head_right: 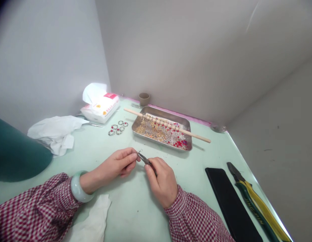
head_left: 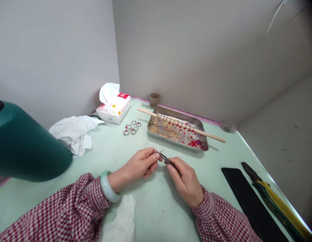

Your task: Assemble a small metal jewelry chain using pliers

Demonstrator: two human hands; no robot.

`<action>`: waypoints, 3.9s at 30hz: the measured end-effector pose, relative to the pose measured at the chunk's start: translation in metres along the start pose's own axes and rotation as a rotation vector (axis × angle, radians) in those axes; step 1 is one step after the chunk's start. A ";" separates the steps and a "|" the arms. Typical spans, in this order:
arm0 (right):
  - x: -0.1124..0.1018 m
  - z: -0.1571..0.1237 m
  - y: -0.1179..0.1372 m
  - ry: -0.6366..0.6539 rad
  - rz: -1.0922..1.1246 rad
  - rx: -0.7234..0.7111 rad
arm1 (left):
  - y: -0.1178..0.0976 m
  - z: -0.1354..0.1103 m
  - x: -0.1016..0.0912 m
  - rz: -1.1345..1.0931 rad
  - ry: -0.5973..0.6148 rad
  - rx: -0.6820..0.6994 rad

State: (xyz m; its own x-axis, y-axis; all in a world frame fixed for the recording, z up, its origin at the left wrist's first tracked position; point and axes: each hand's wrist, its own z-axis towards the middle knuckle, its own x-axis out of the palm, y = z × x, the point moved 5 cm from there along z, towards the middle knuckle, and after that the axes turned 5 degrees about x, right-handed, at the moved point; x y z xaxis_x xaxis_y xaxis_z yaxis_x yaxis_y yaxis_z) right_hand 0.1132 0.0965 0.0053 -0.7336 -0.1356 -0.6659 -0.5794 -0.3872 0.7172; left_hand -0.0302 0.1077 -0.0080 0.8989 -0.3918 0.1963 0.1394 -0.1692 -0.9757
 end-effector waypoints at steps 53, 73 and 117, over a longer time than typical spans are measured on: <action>0.000 -0.002 0.007 0.041 0.088 0.193 | -0.005 -0.004 0.001 -0.091 -0.030 -0.004; 0.003 -0.004 0.008 -0.034 0.035 0.168 | -0.001 -0.002 -0.001 0.070 -0.044 0.043; -0.001 -0.002 0.007 -0.040 0.108 0.218 | -0.002 -0.003 0.001 0.089 -0.035 0.069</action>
State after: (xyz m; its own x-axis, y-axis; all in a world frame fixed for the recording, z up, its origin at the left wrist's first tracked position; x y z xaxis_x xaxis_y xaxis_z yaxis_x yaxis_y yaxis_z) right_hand 0.1107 0.0927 0.0103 -0.8063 -0.1273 -0.5777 -0.5569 -0.1659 0.8138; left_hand -0.0307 0.1053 -0.0059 0.9228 -0.3705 0.1061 0.0854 -0.0718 -0.9938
